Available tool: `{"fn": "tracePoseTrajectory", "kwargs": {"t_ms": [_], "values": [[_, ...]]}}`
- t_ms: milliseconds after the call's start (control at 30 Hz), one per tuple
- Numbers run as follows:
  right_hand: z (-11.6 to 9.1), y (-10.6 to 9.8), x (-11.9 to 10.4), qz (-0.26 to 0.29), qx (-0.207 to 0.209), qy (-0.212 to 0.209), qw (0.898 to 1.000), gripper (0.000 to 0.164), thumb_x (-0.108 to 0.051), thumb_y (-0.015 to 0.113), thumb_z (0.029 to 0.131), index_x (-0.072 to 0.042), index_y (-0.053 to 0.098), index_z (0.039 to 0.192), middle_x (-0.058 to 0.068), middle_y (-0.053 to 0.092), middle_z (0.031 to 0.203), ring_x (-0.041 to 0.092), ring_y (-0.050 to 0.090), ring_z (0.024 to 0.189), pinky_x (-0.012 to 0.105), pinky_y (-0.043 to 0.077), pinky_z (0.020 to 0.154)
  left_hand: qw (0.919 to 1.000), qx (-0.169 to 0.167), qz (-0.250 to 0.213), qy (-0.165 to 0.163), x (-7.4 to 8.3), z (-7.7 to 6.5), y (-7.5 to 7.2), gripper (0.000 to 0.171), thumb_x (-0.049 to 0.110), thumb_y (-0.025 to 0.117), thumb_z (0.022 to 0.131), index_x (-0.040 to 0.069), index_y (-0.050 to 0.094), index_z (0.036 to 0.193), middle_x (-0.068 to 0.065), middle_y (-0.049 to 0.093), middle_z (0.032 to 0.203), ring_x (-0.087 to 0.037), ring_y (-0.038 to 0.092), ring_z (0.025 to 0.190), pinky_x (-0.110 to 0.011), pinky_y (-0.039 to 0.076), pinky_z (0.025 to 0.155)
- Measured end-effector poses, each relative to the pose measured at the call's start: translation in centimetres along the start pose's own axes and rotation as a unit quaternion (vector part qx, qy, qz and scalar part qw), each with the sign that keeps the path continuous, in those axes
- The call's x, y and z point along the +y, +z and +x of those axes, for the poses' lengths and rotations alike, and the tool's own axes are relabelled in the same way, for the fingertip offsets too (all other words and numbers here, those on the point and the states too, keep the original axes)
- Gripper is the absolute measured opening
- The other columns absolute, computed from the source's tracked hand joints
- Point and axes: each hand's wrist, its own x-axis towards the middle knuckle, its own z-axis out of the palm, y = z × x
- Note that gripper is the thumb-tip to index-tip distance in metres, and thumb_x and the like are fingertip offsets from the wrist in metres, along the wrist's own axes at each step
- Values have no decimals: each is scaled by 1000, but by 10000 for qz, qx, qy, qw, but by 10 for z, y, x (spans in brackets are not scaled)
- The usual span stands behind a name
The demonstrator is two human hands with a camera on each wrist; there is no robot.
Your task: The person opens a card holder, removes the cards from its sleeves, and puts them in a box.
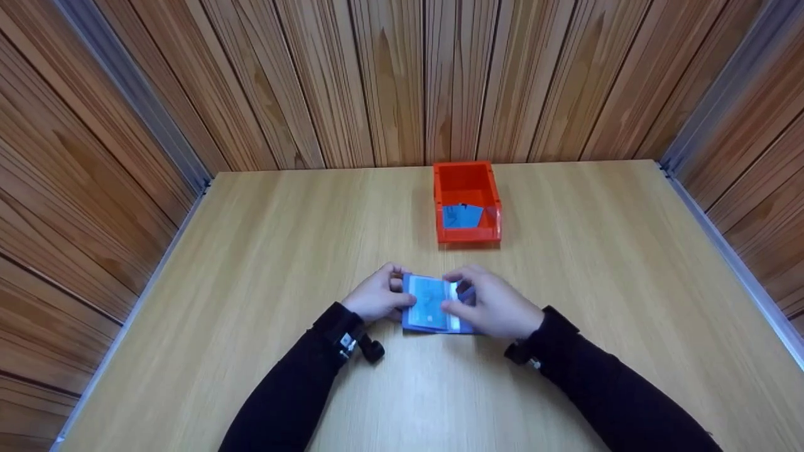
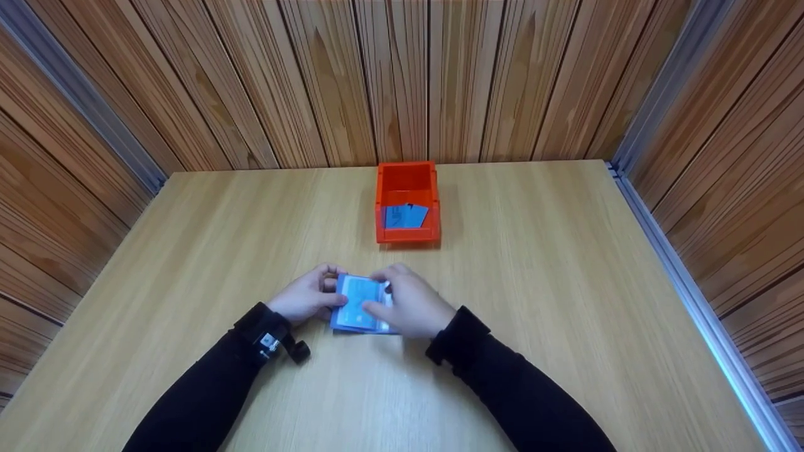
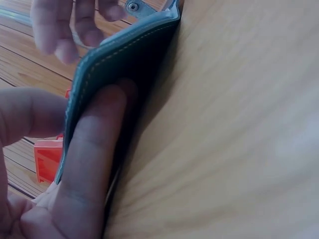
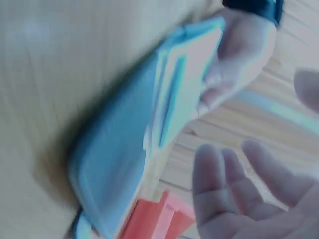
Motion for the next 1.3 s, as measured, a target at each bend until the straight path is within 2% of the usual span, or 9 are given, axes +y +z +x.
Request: {"fn": "tracePoseTrajectory", "kwargs": {"t_ms": [100,200,333,433,633,800,933,1133,1300], "values": [[8,-10,8,917,123,566,9941,57,-42,72,89,-17,53,136,2,61,125,19,61,103,36,56,91,10000,3,-19,-27,1,-1,0,52,1,69,86,11,41,129,-12,68,113,-27,71,89,-41,61,71],[17,-13,19,1773,-40,952,9795,59,-37,70,91,-10,49,139,8,61,124,24,65,102,35,58,88,10000,-25,-49,-50,2,-1,-1,52,0,68,86,11,41,129,-11,67,115,-27,71,90,-41,61,73],[23,-11,29,2418,-256,1225,9622,60,-34,69,92,-5,47,140,13,63,119,26,68,100,33,58,86,9999,-69,-94,-81,2,0,0,52,-1,68,87,11,41,130,-11,67,117,-27,71,93,-42,61,74],[26,-8,32,2499,-334,1269,9593,61,-34,70,91,-4,48,139,14,64,117,25,69,100,33,58,87,9998,-71,-125,-126,2,0,0,52,-1,68,87,12,42,130,-10,67,118,-27,71,94,-42,61,75],[26,-4,31,2565,-450,1329,9563,49,-28,67,95,-5,51,135,14,65,113,24,71,97,33,59,86,9998,-94,-137,-130,2,0,1,51,-2,67,88,11,42,130,-10,67,118,-27,71,94,-42,61,76],[27,-3,32,2720,-624,1271,9518,54,-29,65,96,-3,48,140,13,66,119,25,71,99,35,58,87,9997,-126,-205,-43,2,-1,2,52,-2,68,88,10,42,132,-11,66,119,-26,71,93,-41,61,75],[27,-3,32,2671,-652,1247,9533,55,-31,66,95,-4,48,140,12,68,116,25,71,98,34,58,86,9997,-143,-210,-18,2,-2,2,53,-2,67,88,9,42,133,-11,65,119,-27,71,93,-41,61,75],[31,-4,31,2307,-850,1185,9620,50,-30,68,93,-6,55,135,11,74,103,23,70,89,31,59,80,9997,-160,-186,-73,4,-3,0,53,-3,66,89,9,41,134,-10,66,120,-27,71,95,-42,61,77],[36,-6,34,2370,-1088,1314,9564,41,-22,70,92,-6,58,128,15,73,98,24,70,85,31,60,75,9996,-196,-160,-92,4,-2,1,54,-2,67,88,11,42,134,-10,66,120,-28,70,96,-42,61,77]]}}
